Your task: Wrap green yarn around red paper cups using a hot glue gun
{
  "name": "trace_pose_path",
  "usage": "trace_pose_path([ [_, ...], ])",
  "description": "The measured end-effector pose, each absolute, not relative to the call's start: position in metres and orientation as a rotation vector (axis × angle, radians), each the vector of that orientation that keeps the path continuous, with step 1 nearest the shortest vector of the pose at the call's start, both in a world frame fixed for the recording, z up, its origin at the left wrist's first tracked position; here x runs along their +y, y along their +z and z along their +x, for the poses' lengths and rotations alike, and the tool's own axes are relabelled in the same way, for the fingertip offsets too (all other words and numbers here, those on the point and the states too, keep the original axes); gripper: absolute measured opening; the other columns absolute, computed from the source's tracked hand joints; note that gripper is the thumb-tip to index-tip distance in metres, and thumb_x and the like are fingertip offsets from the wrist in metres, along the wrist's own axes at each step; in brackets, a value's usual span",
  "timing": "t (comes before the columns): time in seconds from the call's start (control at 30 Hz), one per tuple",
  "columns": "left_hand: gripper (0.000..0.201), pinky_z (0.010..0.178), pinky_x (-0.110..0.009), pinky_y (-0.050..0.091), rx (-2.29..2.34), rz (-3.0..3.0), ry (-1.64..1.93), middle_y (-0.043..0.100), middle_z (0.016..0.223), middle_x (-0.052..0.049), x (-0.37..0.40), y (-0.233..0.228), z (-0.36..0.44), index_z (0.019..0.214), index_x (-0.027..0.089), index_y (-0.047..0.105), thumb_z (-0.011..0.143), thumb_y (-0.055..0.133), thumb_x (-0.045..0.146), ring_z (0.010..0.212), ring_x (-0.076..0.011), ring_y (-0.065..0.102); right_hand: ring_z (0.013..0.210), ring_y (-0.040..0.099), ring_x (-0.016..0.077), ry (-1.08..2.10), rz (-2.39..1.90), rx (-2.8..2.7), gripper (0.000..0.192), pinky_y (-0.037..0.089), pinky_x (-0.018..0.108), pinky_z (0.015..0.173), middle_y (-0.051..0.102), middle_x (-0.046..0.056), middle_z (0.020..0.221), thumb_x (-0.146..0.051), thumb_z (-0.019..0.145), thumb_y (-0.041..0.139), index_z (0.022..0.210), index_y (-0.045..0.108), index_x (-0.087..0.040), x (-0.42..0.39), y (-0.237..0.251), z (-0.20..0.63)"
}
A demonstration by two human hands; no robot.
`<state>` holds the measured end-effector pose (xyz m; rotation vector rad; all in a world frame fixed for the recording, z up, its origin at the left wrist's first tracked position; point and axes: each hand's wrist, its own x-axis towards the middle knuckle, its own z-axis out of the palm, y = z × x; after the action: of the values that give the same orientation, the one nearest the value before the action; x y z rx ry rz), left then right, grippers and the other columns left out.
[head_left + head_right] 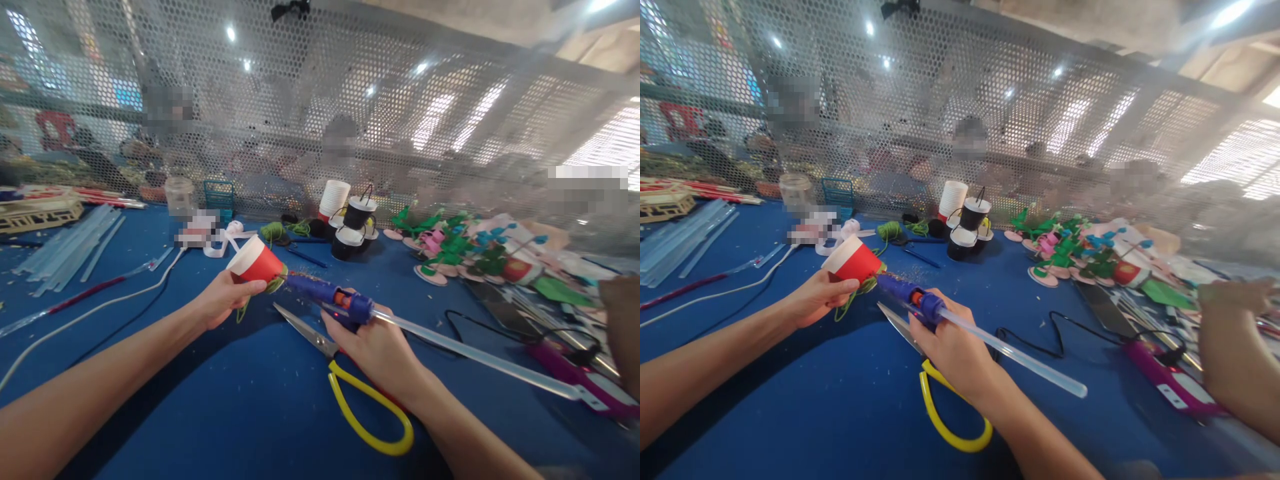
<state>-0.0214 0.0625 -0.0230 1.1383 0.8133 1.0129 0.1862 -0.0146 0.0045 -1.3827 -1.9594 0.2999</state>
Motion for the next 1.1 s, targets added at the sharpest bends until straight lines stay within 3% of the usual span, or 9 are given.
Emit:
trace_pose_path([
  [0.13,0.043,0.039,-0.022,0.006,0.808,1.132,1.014,0.043,0.052,0.005,0.062,-0.022,-0.021,0.082,0.011,0.057,0.049,0.079,0.030,0.041,-0.0004,0.019,0.060,0.061,0.0199,0.312,-1.376,-1.979,0.011,0.048,0.032,0.059,0.064,0.005,0.067,-0.020,0.072,0.047,0.071,0.057,-0.022,-0.015,0.004,0.187],
  [0.43,0.038,0.039,-0.022,0.007,0.806,1.116,1.025,0.046,0.054,0.004,0.062,-0.022,-0.020,0.079,0.012,0.059,0.049,0.079,0.026,0.041,-0.0002,0.019,0.065,0.060,0.0211,0.307,-1.385,-2.011,0.014,0.047,0.032,0.060,0.064,0.005,0.067,-0.021,0.073,0.046,0.072,0.060,-0.023,-0.017,0.009,0.187],
  [0.63,0.035,0.039,-0.022,0.007,0.812,1.115,1.009,0.050,0.058,0.002,0.061,-0.020,-0.020,0.076,0.011,0.059,0.048,0.078,0.022,0.042,-0.0007,0.023,0.059,0.058,0.0203,0.285,-1.402,-2.028,0.016,0.042,0.030,0.055,0.052,0.001,0.043,-0.026,0.072,0.051,0.076,0.065,-0.023,-0.013,-0.002,0.202],
  [1.1,0.036,0.039,-0.022,0.007,0.804,1.151,0.991,0.047,0.053,0.004,0.061,-0.020,-0.020,0.072,0.013,0.057,0.047,0.079,0.025,0.041,-0.0010,0.022,0.055,0.056,0.0191,0.261,-1.412,-2.006,0.018,0.040,0.027,0.050,0.053,0.002,0.044,-0.031,0.073,0.051,0.077,0.066,-0.022,-0.013,-0.003,0.203],
])
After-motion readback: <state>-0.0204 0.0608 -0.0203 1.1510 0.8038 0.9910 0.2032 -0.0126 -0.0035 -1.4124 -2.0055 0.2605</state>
